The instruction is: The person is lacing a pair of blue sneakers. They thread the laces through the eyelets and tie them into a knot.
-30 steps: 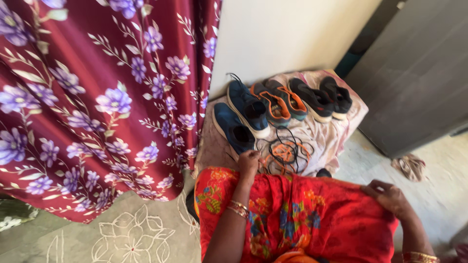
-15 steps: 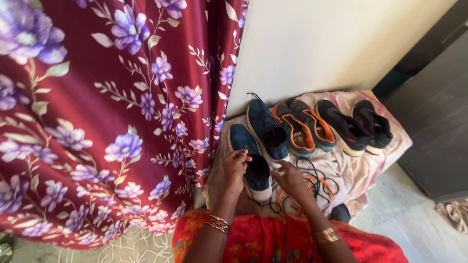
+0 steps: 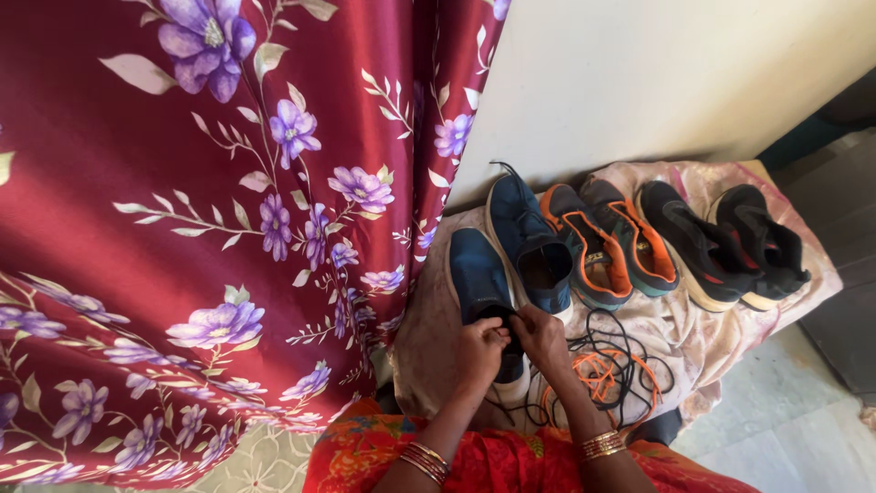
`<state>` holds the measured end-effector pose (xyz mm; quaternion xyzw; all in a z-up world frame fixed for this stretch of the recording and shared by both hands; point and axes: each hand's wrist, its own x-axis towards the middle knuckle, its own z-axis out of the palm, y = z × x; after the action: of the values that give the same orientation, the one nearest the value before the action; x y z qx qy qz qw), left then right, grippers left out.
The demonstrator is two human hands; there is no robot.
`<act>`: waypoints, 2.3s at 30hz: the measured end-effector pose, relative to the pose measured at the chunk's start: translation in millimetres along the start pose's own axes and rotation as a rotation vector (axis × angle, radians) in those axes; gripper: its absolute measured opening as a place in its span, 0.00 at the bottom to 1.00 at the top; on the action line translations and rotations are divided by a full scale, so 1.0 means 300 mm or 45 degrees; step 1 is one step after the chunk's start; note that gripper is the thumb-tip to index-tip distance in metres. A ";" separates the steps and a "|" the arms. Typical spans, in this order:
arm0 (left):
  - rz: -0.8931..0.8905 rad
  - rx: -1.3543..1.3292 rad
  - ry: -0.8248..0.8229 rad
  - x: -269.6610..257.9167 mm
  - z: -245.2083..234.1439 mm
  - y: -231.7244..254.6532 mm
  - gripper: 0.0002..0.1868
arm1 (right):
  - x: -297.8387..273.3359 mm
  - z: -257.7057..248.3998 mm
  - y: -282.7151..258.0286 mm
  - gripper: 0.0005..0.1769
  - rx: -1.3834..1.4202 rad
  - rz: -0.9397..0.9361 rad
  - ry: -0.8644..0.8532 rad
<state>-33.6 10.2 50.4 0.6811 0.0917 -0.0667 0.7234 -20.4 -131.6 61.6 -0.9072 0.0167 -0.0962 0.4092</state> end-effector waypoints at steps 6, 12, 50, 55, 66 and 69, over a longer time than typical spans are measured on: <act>-0.337 0.014 0.071 -0.008 0.010 -0.018 0.08 | -0.085 -0.021 -0.112 0.07 0.167 -0.203 0.000; -0.369 -0.924 0.069 -0.059 0.071 -0.062 0.01 | -0.137 -0.093 -0.101 0.06 0.113 -0.155 0.015; 0.175 0.162 -0.077 -0.111 0.031 0.021 0.08 | -0.127 -0.160 -0.073 0.07 0.204 -0.088 -0.079; -0.118 0.087 -0.095 -0.112 -0.001 0.111 0.15 | -0.103 -0.098 -0.006 0.08 0.169 0.106 -0.162; 0.231 0.154 -0.142 -0.156 0.051 0.206 0.26 | -0.118 -0.191 -0.056 0.16 0.933 0.260 -0.306; 0.233 0.197 -0.199 -0.163 0.063 0.204 0.26 | -0.116 -0.201 -0.071 0.15 0.997 0.337 -0.298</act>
<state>-66.8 -6.3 121.9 0.7329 -0.0330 -0.0601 0.6768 -66.9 -158.4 111.0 -0.6783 0.0489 0.0615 0.7305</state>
